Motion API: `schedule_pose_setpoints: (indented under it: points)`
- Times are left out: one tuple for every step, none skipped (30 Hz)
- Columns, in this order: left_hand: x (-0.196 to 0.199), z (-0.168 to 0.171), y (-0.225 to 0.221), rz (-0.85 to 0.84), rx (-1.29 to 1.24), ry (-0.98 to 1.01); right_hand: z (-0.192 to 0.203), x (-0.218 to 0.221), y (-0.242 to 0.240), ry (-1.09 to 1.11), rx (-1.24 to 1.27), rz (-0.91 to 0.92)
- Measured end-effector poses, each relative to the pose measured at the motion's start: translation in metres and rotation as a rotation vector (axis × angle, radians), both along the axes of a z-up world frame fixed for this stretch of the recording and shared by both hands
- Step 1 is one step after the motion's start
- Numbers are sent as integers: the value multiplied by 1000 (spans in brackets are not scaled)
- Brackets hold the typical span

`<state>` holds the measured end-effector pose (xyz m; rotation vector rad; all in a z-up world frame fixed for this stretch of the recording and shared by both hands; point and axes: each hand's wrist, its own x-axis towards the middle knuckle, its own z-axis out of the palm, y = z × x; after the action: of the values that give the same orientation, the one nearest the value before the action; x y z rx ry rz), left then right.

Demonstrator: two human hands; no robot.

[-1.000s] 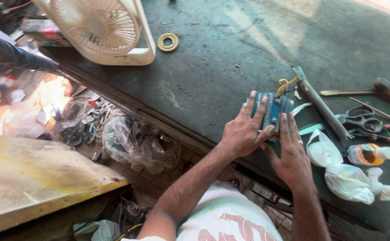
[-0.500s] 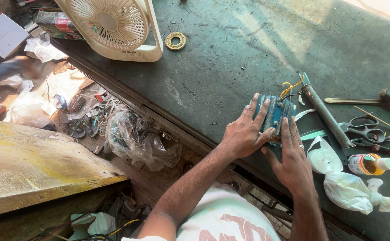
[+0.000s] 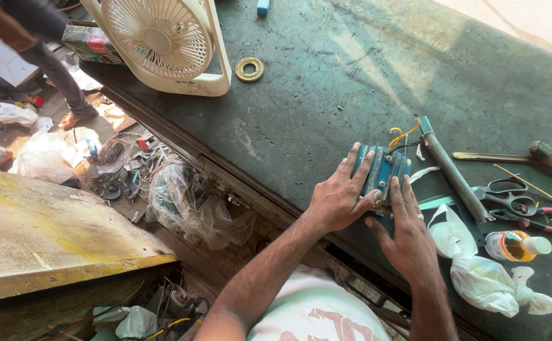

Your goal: The person pours a yellow liquid from a bottle onto the windings of a blue electric motor stator. They rotate the stator to apply the liquid to different sections and then place it on the workbench.

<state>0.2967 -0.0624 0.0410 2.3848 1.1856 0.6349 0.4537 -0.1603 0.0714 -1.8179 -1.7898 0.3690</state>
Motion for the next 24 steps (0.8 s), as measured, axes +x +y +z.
schedule_pose_setpoints:
  points:
    - [0,0,0,1,-4,-3,0,0,0,2,2,3]
    - [0,1,0,3,-9,-7,0,1,0,4,3,4]
    - [0,1,0,4,-15,-10,0,1,0,7,-1,3]
    - [0,1,-1,6,-22,-14,0,1,0,10,-7,2]
    - [1,1,-2,7,-22,-19,1,2,0,14,-12,1]
    - [0,2,-3,9,-19,-22,1,2,0,14,-17,1]
    - [1,2,-3,12,-16,-25,2,3,0,14,-23,1]
    - [1,2,-4,16,-7,-32,2,3,0,15,-32,4]
    - [1,2,-4,21,3,-40,3,3,1,16,-29,12]
    - [1,1,-5,25,12,-47,3,5,1,16,-27,20]
    - [2,0,-6,30,15,-55,3,6,1,17,-24,28]
    - [2,0,-7,35,17,-64,3,7,0,12,-30,30]
    - [2,-1,-7,40,18,-73,3,8,0,8,-36,33]
    - [3,-1,-8,45,9,-70,3,8,0,3,-44,33]
    - [3,-2,-8,50,-1,-67,2,9,-1,-2,-54,37]
    - [3,-1,-8,52,-10,-65,2,10,0,-8,-62,39]
    - [4,-1,-7,53,-16,-62,3,11,0,-14,-70,41]
    - [4,0,-7,53,-21,-60,3,12,0,-15,-66,43]
    - [3,1,-7,53,-27,-57,3,12,0,-16,-63,44]
    - [3,2,-8,49,-22,-55,4,13,0,-16,-57,43]
    - [2,3,-9,45,-17,-53,4,13,0,1,-52,44]
    - [1,5,-7,36,-7,-52,5,13,0,17,-41,41]
    - [1,6,-6,25,-9,-65,5,13,1,33,-29,38]
    - [-1,8,-6,13,-11,-75,6,12,1,51,-11,28]
